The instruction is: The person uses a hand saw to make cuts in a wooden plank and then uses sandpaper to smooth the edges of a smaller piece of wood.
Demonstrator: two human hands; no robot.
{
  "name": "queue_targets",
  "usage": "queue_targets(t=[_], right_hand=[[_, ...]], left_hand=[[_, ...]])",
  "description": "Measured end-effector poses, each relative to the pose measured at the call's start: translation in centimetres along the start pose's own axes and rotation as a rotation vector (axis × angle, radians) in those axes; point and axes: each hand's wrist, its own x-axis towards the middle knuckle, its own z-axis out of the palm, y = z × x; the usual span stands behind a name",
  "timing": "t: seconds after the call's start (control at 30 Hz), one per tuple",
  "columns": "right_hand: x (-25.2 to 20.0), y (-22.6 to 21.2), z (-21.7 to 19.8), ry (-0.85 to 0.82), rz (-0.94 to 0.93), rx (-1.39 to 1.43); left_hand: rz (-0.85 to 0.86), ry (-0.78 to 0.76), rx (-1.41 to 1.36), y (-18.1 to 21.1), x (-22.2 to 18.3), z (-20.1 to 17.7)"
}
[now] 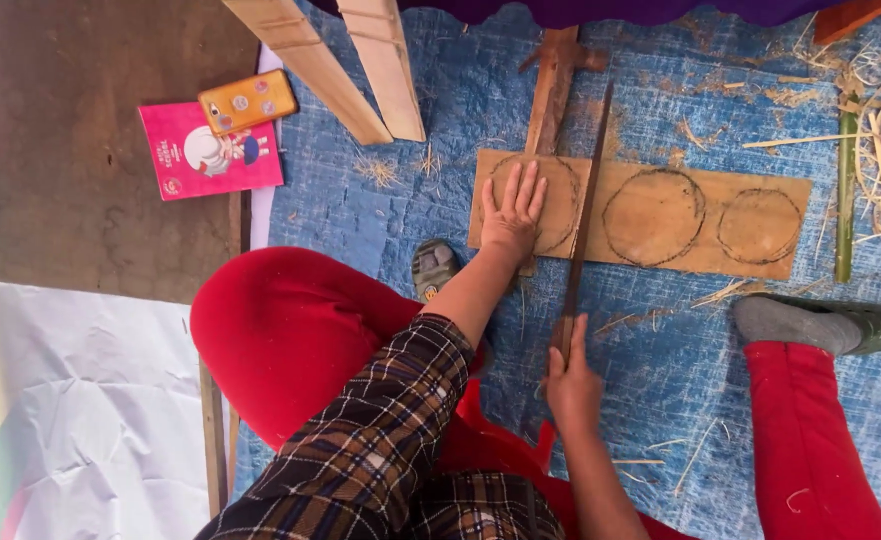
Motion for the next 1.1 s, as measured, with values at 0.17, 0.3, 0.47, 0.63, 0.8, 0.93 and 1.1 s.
queue_targets(t=[0.17,0.3,0.47,0.63,0.8,0.93,1.1], right_hand=[[-0.5,1.7,0.6,-0.01,-0.027,-0.014],[-0.1,1.8,0.5,-0.023,0.028,-0.012],[0.2,2.9,1.0,-0.005,-0.001,-0.045],[0.3,2.8,0.7,0.014,0.009,-0.012],[0.2,2.8,0.6,0.025,0.013,-0.016],[0.5,3.0,0.6,0.028,0.006,0.019],[0.3,2.6,0.4,0.023,0.01,0.002]], left_hand=[[-0.001,0.038,-0.001,-0.5,-4.4,-2.8],[-0.171,0.232,-0.276,0.8,-9.0,-1.5],[-0.482,0.503,-0.699,3.9,-11.2,3.9],[-0.569,0.047,-0.977,3.4,-10.5,6.4],[-0.479,0.032,-0.893,3.1,-8.0,10.1],[-0.378,0.03,-0.895,2.9,-8.0,9.9],[-0.383,-0.059,-0.999,2.4,-10.4,6.0]])
